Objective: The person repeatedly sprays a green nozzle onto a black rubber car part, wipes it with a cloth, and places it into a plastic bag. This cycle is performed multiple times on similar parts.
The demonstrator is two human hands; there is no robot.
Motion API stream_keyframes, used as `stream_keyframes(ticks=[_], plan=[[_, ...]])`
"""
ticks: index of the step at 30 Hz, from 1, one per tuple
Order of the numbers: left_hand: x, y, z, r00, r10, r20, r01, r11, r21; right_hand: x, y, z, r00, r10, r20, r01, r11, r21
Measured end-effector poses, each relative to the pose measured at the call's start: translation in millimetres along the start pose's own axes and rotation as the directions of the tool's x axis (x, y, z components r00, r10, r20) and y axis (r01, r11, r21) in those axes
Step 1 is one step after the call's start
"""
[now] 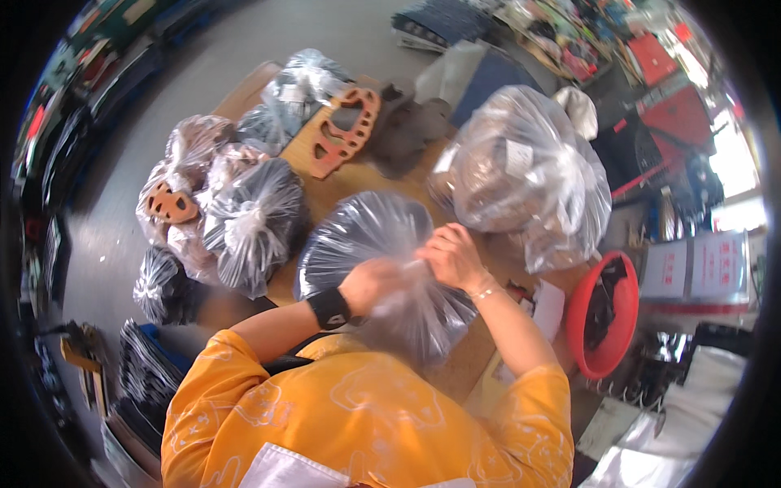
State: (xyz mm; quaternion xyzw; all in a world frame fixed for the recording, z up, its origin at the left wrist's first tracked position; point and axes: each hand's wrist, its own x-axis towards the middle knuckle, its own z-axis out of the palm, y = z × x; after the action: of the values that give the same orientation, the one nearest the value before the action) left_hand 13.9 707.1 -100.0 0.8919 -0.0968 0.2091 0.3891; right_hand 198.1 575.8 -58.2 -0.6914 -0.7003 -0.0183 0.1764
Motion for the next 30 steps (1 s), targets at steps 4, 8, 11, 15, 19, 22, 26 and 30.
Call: stream_keyframes(ticks=[4,8,11,15,19,22,26,30], plan=[[-30,6,-3,0.984,-0.078,0.163,0.082,0.996,-0.019,-23,6,26,0.997,0.074,0.015,-0.075,0.996,0.039],[-57,8,-43,0.981,-0.191,0.046,0.189,0.981,0.036,-75,-2,21,0.797,0.564,-0.215,-0.551,0.826,0.121],[-82,0,-74,0.888,-0.393,-0.238,0.420,0.904,0.075,-122,-40,24,0.187,0.971,-0.149,-0.770,0.239,0.591],[-108,-12,-61,0.861,-0.508,0.001,0.501,0.848,0.172,-146,-111,83,0.032,0.994,0.100,-0.447,-0.075,0.891],[-115,-51,-45,0.880,-0.464,-0.103,0.476,0.860,0.183,-128,-114,128,-0.131,0.990,0.058,-0.472,-0.114,0.874],[-92,-89,-47,0.908,-0.408,-0.096,0.418,0.865,0.277,-98,-89,121,-0.130,0.990,0.052,-0.506,-0.111,0.855],[-31,-57,-72,0.978,-0.169,-0.123,0.207,0.870,0.448,-76,-78,83,-0.125,0.980,-0.154,-0.617,0.045,0.786],[26,72,-157,0.946,-0.128,-0.298,0.044,0.961,-0.274,-124,-142,80,0.003,0.899,-0.437,-0.695,0.317,0.646]])
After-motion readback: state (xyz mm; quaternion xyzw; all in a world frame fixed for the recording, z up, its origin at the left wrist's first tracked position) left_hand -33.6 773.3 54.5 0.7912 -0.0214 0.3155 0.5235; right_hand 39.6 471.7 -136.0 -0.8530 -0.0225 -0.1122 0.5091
